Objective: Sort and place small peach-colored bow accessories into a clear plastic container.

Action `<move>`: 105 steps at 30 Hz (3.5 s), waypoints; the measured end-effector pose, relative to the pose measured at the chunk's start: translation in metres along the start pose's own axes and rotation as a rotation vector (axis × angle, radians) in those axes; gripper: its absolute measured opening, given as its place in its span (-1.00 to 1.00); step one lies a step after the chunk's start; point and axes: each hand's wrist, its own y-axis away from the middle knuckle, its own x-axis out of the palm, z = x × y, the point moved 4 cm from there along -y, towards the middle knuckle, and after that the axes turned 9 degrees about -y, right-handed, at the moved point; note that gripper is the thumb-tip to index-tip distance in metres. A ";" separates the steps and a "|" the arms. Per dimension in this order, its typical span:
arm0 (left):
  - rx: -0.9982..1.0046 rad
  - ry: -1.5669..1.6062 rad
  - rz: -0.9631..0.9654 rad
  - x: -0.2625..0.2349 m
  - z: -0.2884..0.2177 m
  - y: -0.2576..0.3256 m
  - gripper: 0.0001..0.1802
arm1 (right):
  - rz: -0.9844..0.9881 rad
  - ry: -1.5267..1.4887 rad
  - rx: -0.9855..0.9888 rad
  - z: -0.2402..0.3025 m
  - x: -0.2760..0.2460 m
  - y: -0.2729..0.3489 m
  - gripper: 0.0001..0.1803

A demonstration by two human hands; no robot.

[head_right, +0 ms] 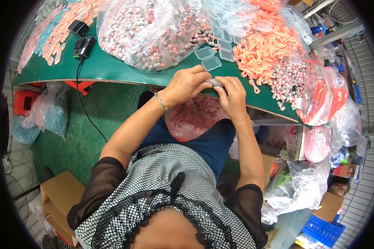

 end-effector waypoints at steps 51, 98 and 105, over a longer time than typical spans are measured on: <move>-0.261 -0.283 -0.024 0.007 0.038 -0.059 -0.83 | -0.400 0.757 0.317 -0.079 -0.121 0.043 -0.87; -0.105 -0.120 0.257 0.006 -0.003 -0.021 -0.54 | -0.226 0.827 0.256 -0.045 -0.057 0.032 -0.87; -0.098 -0.088 0.193 0.003 -0.005 -0.017 -0.56 | -0.065 0.157 0.094 0.005 -0.028 0.003 -0.85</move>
